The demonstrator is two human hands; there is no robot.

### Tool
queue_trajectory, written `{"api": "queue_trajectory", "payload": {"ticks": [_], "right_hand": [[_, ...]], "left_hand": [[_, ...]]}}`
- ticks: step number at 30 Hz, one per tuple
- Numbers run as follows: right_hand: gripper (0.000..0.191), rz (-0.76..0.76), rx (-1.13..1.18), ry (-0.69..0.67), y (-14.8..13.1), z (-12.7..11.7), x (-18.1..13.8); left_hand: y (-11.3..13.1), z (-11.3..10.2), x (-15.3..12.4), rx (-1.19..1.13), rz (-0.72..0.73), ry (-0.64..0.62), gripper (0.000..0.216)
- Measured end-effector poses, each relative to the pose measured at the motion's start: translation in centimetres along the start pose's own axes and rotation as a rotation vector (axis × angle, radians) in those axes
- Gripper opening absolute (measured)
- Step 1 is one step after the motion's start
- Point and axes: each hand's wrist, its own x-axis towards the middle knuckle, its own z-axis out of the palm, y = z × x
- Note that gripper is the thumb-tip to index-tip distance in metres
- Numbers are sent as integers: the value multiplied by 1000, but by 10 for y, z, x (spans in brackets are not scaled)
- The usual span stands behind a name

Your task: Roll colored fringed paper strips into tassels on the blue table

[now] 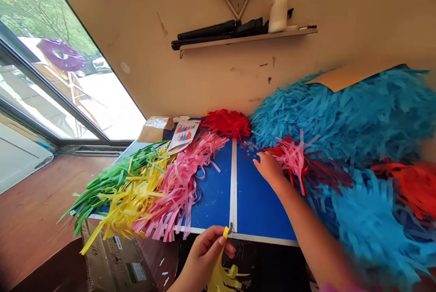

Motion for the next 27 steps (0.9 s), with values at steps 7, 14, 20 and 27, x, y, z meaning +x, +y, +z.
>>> {"api": "queue_trajectory", "payload": {"ticks": [7,14,20,27], "right_hand": [[31,77,-131,-90,14,33,34],[39,-228,-191,-128,18,39,31],[35,-286,-236,-75,27,48,29],[47,-299,-224,23,29,69,50]], "left_hand": [[17,-7,7,-184,-33,142,39],[27,-6,-5,-235,-19,168,43],[27,-9,-16,-285,6,197,48],[20,-12,-24,-294,23,196,51]]}}
